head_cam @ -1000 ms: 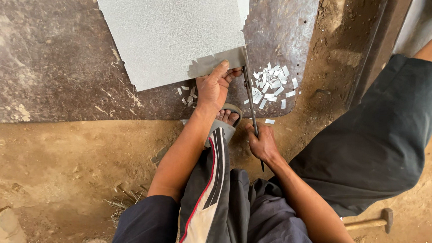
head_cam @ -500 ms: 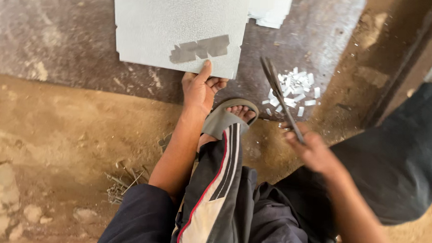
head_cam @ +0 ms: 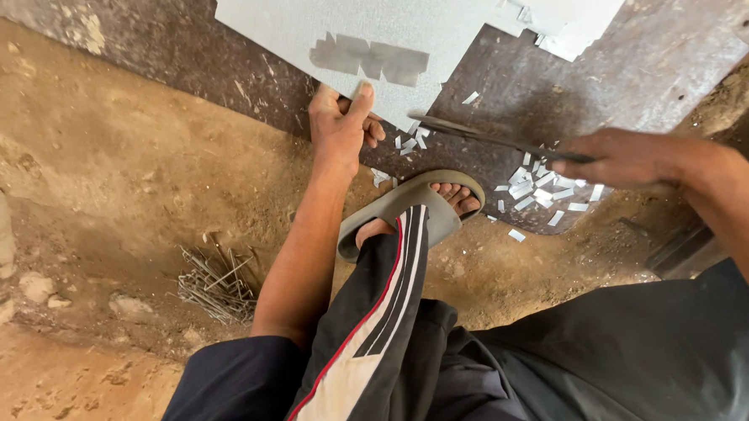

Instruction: The person sits on the ground and uses hand shears to cut notches along the edges of flat galvanized metal sheets, tearing off small offcut pieces and setting finished sheets aside. They work through a stack of sheets one at a time, trimming notched tabs from each edge.

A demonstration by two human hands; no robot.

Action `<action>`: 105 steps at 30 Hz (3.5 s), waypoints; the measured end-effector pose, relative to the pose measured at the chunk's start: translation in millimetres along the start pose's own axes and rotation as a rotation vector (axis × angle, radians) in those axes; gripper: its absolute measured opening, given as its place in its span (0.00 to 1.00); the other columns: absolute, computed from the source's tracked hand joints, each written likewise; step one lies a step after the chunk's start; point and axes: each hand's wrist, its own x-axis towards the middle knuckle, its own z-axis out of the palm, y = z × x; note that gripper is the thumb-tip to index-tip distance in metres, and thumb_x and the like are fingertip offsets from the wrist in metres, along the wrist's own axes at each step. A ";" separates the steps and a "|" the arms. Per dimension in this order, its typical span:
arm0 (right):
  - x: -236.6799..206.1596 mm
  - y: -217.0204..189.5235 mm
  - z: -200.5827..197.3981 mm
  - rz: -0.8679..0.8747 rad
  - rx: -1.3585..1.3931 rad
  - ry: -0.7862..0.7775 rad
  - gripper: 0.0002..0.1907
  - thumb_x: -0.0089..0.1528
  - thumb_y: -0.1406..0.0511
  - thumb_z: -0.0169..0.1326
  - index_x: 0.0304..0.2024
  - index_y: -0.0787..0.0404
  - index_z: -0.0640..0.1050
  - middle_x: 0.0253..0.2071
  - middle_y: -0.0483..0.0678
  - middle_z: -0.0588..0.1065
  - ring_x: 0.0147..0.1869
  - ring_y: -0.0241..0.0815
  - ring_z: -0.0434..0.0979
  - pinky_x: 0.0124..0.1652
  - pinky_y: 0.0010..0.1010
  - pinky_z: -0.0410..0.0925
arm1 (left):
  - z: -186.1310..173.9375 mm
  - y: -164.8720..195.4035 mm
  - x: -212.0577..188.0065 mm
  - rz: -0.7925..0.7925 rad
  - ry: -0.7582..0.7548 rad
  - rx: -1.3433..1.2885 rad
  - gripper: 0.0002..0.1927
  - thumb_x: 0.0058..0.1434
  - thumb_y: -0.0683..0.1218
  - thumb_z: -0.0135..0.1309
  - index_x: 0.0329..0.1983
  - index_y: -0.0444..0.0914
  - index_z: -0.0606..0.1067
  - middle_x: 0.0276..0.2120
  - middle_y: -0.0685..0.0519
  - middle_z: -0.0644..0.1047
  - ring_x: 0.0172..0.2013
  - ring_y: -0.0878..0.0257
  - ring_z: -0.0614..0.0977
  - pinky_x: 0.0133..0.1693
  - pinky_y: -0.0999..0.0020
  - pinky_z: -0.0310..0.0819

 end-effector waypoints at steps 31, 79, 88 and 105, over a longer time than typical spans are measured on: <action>22.4 -29.3 -43.4 0.139 -0.247 -0.018 0.25 0.68 0.46 0.37 0.44 0.54 0.78 0.23 0.46 0.70 0.27 0.44 0.63 0.35 0.46 0.70 | -15.0 -33.0 10.5 0.013 0.000 -0.106 0.07 0.67 0.39 0.58 0.45 0.32 0.73 0.25 0.52 0.76 0.15 0.71 0.68 0.15 0.73 0.60; -27.2 -64.5 154.3 -0.164 1.744 1.230 0.16 0.67 0.62 0.55 0.47 0.71 0.81 0.44 0.53 0.81 0.46 0.41 0.83 0.44 0.30 0.77 | 115.9 -33.7 -44.9 -0.149 -0.407 -0.430 0.11 0.70 0.45 0.58 0.44 0.31 0.75 0.32 0.42 0.81 0.25 0.60 0.77 0.27 0.64 0.70; 21.0 -83.5 70.9 -0.256 2.208 1.211 0.08 0.62 0.69 0.60 0.38 0.71 0.79 0.33 0.54 0.78 0.34 0.44 0.80 0.34 0.32 0.76 | 116.9 -24.2 -44.4 -0.176 -0.390 -0.370 0.13 0.70 0.47 0.58 0.43 0.30 0.76 0.31 0.41 0.81 0.24 0.58 0.78 0.26 0.65 0.69; 20.6 -68.2 60.0 -0.460 1.989 1.157 0.22 0.68 0.60 0.58 0.48 0.77 0.72 0.51 0.57 0.74 0.53 0.47 0.76 0.48 0.41 0.78 | 78.6 -10.1 -68.3 -0.418 -0.546 -0.136 0.16 0.67 0.50 0.53 0.47 0.32 0.77 0.33 0.44 0.83 0.23 0.60 0.81 0.22 0.70 0.71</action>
